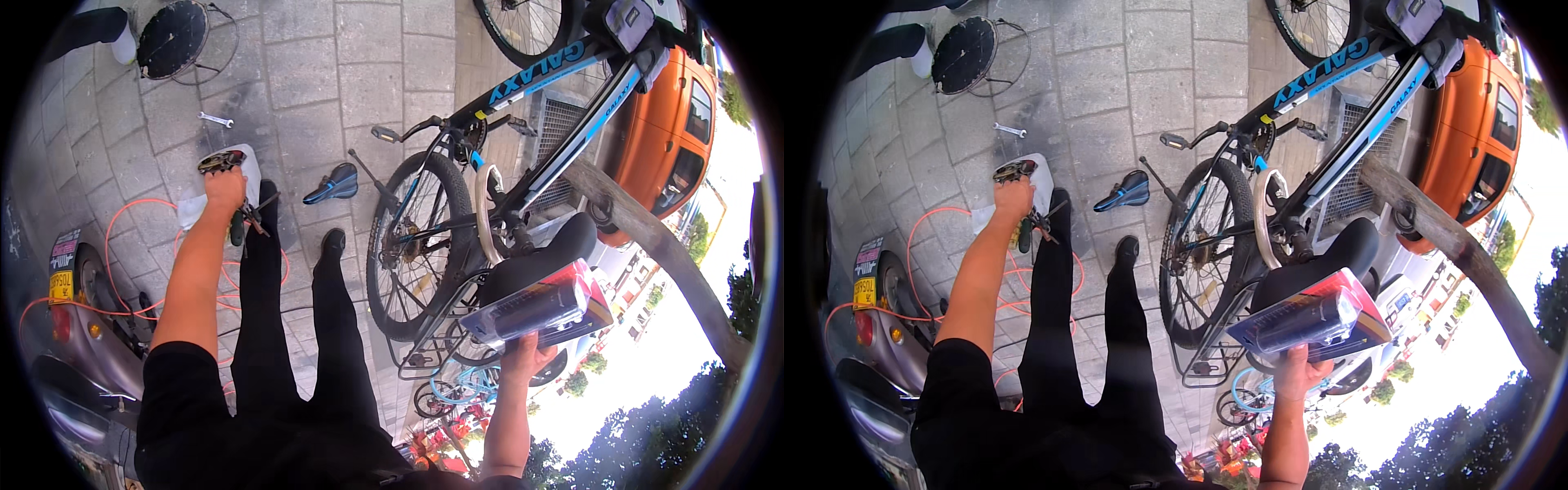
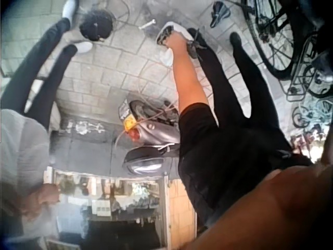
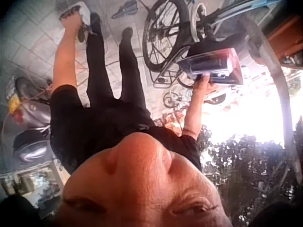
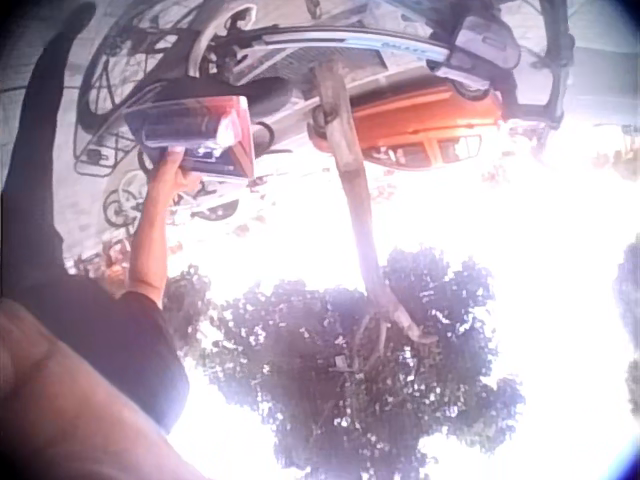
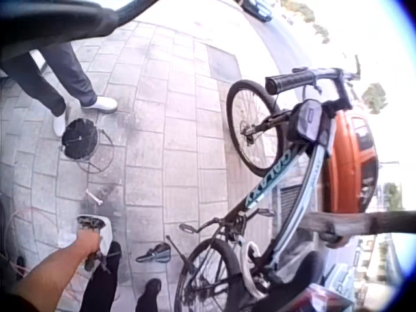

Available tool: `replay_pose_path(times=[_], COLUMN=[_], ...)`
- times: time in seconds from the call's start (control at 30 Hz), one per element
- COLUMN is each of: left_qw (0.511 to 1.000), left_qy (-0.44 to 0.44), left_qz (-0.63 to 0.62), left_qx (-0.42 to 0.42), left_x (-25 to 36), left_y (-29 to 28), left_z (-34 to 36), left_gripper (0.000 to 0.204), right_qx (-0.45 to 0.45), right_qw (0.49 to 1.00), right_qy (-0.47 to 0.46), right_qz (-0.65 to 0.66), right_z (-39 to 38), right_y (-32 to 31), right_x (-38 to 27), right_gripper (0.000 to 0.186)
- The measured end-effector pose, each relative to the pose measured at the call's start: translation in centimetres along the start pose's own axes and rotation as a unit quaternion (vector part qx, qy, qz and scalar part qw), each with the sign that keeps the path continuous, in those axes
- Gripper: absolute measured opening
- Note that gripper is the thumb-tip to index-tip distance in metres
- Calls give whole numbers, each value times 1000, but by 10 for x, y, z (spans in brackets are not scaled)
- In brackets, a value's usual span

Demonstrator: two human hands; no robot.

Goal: The person unpacks a new bicycle bell and handlebar grips, then installs them on a bicycle handlebar using a hex key. They tighten the bell mount and slide on the grips, adjusting the handlebar position as needed.

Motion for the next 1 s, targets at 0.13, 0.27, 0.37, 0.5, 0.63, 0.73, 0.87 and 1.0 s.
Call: replay_pose_path(times=[0.13,0.27,0.37,0.5,0.63,0.73,0.87,1.0], left_qw=[997,991,995,994,973,962,980,906], left_qy=[34,60,80,107,208,254,76,-60], left_qz=[31,3,-4,6,90,93,-170,-408], left_qx=[59,117,56,15,31,34,74,-99], left_x=[11,3,2,-4,7,11,-36,-61], left_y=[-16,7,18,20,17,20,80,96], left_z=[-2,-3,4,-2,-7,-3,27,34], left_gripper=[42,37,37,35,33,34,38,45], right_qx=[12,9,6,-13,-18,-30,-25,-26], right_qw=[999,999,999,998,993,991,993,990], right_qy=[-17,-24,-19,-16,-53,-47,-51,-68], right_qz=[-42,-45,-46,-67,-106,-119,-104,-121], right_z=[3,3,2,1,3,6,8,5], right_y=[-15,-13,-8,-4,-7,-3,0,-2], right_x=[14,13,6,-4,-10,-18,-22,-22], right_gripper=[50,51,51,38,29,24,21,22])
Point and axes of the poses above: each hand's wrist, its own z-axis towards the middle knuckle, its own y-axis out of the palm, x = y × z, the point moved 6 cm from there along z, towards the middle knuckle, and after that the axes turned 9 degrees about x, right-handed, at the moved point
